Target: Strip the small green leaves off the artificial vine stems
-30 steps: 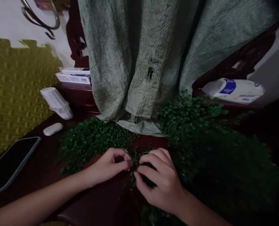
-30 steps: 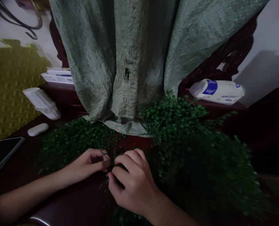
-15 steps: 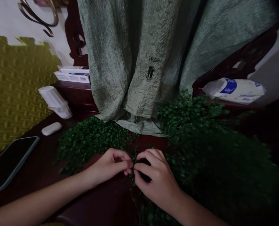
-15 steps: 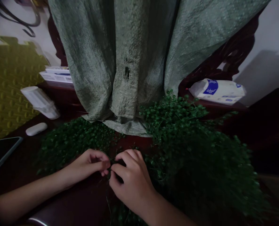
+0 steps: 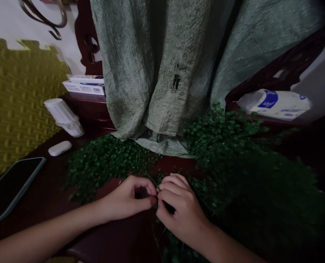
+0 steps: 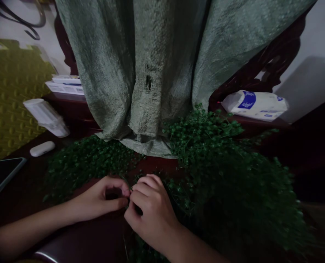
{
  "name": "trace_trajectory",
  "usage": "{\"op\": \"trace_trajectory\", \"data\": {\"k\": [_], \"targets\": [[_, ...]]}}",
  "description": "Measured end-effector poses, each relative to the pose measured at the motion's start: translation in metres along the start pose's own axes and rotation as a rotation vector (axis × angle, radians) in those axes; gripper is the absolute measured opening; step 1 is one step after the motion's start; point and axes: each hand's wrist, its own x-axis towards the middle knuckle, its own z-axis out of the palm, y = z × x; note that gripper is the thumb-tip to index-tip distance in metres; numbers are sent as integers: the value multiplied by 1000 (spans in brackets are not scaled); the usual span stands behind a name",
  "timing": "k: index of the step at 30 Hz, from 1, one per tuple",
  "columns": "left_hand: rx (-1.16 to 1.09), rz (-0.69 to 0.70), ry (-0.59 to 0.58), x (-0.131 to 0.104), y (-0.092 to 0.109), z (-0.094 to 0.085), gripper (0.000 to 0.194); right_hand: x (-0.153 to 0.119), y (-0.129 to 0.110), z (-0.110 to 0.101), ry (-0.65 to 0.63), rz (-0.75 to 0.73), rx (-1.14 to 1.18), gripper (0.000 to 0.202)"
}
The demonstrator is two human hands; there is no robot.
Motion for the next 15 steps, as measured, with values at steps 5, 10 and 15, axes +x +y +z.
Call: {"op": "trace_trajectory", "data": {"k": [5, 10, 15], "targets": [[318, 94, -27, -5, 7, 2, 20, -3, 2, 3, 7, -19, 13, 18], [254, 73, -47, -6, 10, 5, 21, -5, 4, 4, 11, -48, 29, 17], [287, 179, 27, -6, 2, 7, 17, -6, 2, 5, -12, -22, 6, 15]]}}
